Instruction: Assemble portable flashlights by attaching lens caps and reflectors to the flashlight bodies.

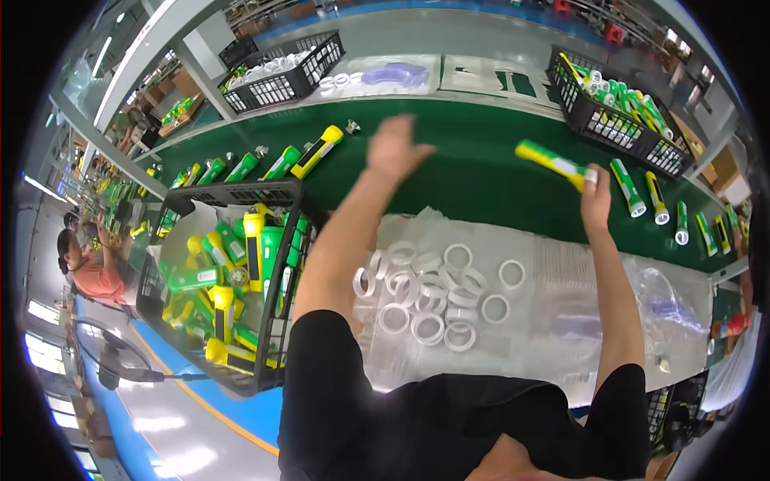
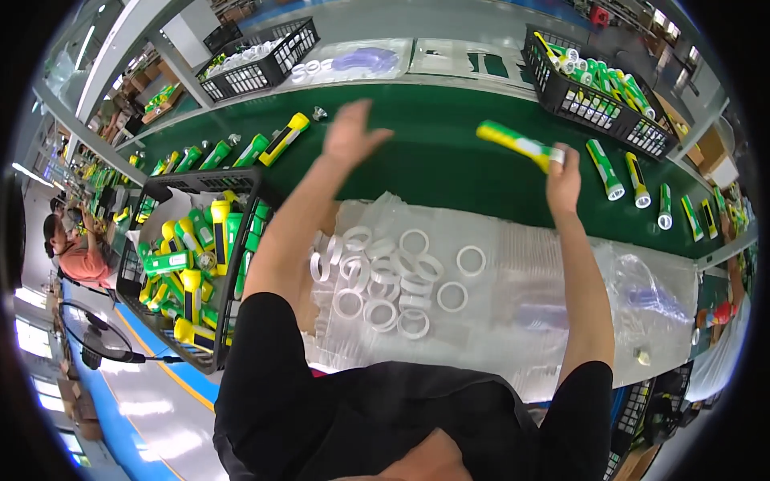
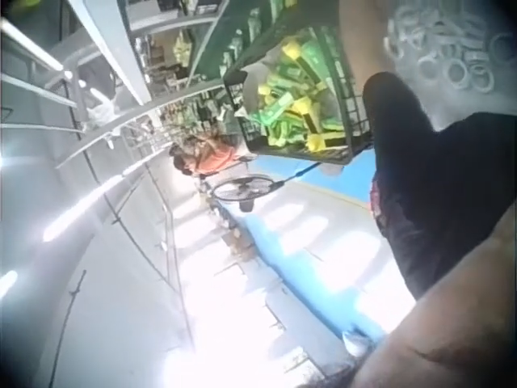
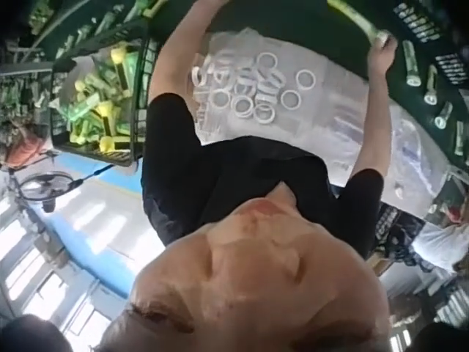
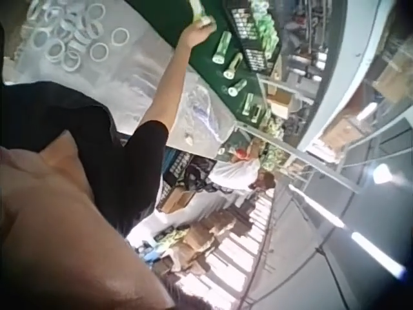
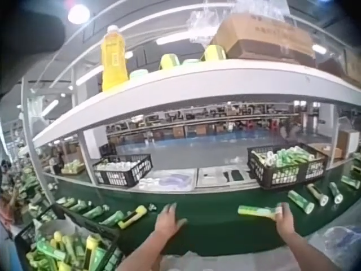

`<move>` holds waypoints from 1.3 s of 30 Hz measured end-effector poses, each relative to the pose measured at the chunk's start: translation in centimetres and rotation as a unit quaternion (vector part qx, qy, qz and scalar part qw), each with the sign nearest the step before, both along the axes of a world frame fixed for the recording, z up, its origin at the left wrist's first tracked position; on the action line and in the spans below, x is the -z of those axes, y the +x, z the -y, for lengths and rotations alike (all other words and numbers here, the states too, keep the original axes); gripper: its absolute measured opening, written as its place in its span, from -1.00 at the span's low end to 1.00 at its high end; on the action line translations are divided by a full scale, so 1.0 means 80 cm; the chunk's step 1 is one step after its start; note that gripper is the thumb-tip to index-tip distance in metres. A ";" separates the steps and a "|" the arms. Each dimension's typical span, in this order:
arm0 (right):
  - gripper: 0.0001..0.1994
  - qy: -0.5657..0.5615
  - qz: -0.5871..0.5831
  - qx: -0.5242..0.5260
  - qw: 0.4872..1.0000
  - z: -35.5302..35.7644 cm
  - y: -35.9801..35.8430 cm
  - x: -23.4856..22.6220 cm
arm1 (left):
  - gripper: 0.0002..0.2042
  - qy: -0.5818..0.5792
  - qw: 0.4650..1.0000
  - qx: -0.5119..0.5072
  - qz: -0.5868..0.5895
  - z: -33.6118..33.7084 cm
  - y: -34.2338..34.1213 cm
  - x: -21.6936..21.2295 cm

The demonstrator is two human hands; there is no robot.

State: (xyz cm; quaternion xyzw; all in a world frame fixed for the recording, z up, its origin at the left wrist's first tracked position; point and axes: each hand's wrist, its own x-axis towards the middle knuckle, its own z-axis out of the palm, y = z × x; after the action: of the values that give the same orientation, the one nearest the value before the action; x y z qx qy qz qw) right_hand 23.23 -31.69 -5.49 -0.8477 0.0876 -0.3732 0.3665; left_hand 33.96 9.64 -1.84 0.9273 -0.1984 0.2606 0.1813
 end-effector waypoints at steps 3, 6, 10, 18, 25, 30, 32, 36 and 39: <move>-0.56 0.004 -0.056 0.100 0.993 0.066 0.031 0.036 | -0.52 0.118 0.943 -0.311 0.012 -0.150 0.067 0.038; -0.58 -0.078 -0.181 0.175 0.965 0.092 0.027 0.047 | -0.62 0.165 0.891 -0.398 -0.140 -0.215 0.082 0.089; -0.59 -0.331 -0.057 0.223 0.915 0.074 -0.008 0.033 | -0.59 0.225 0.900 -0.360 -0.096 -0.192 0.093 0.096; -0.78 0.072 -0.058 -0.300 0.950 -0.117 -0.061 -0.030 | -0.58 0.013 0.998 -0.008 0.068 -0.012 -0.011 -0.003; -0.54 0.376 -0.043 -0.273 0.884 -0.175 -0.186 -0.092 | -0.55 -0.212 0.914 0.330 -0.100 0.153 -0.283 -0.052; -0.42 0.460 -0.113 -0.315 0.822 -0.136 -0.314 -0.093 | -0.68 -0.282 0.858 0.411 -0.124 0.151 -0.310 -0.048; -0.40 0.446 -0.155 -0.340 0.813 -0.128 -0.355 -0.086 | -0.67 -0.302 0.846 0.424 -0.120 0.163 -0.310 -0.066; -0.37 0.426 -0.236 -0.445 0.752 -0.134 -0.402 -0.076 | -0.64 -0.306 0.778 0.512 -0.194 0.193 -0.340 -0.051; -0.38 0.384 -0.263 -0.455 0.759 -0.135 -0.420 -0.068 | -0.67 -0.215 0.678 0.531 -0.461 0.196 -0.369 -0.038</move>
State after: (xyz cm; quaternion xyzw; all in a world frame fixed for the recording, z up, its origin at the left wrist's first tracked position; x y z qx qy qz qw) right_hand -10.35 -20.88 -0.05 -0.6404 -0.0798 0.1402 0.7509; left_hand 4.47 -6.05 1.18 0.6046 -0.4872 -0.3044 0.5518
